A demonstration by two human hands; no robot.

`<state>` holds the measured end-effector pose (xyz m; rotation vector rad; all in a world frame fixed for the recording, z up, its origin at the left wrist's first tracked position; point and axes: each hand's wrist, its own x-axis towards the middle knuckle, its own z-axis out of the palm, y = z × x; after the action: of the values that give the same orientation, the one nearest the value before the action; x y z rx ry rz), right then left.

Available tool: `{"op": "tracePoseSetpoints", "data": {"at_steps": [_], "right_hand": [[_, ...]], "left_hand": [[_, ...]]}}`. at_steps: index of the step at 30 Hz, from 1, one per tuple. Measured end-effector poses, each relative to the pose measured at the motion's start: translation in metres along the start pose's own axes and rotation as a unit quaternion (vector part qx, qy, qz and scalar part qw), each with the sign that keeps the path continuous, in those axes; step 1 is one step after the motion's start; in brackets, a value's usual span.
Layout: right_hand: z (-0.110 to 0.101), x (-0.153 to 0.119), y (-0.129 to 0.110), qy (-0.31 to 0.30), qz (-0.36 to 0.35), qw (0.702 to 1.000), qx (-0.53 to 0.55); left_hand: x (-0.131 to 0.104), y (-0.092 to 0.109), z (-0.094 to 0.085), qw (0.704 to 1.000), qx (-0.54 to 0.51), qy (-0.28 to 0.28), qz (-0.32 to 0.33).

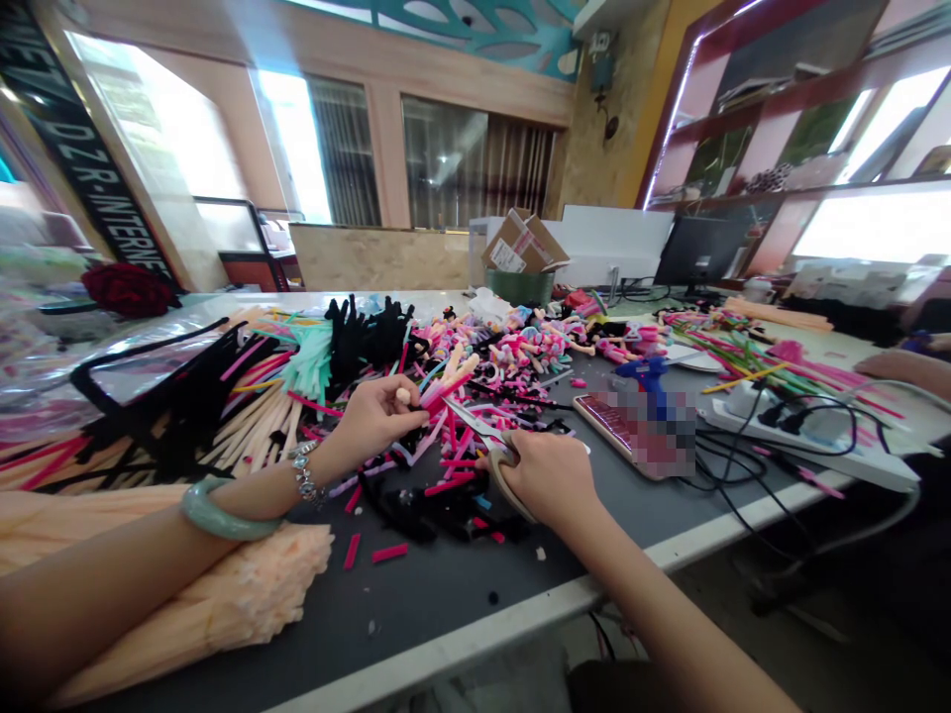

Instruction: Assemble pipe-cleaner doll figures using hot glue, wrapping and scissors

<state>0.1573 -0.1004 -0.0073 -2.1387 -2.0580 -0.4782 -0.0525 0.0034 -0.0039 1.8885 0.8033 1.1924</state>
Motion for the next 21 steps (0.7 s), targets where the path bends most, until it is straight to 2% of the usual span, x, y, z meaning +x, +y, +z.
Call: {"op": "tracePoseSetpoints", "data": {"at_steps": [5, 10, 21], "right_hand": [[0.0006, -0.0008, 0.0, -0.001, -0.005, 1.0, 0.0], [0.002, -0.0015, 0.0003, 0.028, -0.01, 1.0, 0.006], [0.0045, -0.0022, 0.0, 0.064, -0.013, 0.996, 0.059]], "left_hand": [[0.0004, -0.0012, 0.0004, 1.0, -0.005, -0.002, -0.003], [0.0005, -0.0037, 0.0003, 1.0, -0.018, -0.001, 0.0], [-0.004, 0.0021, -0.0001, 0.999, 0.035, 0.016, 0.034]]}}
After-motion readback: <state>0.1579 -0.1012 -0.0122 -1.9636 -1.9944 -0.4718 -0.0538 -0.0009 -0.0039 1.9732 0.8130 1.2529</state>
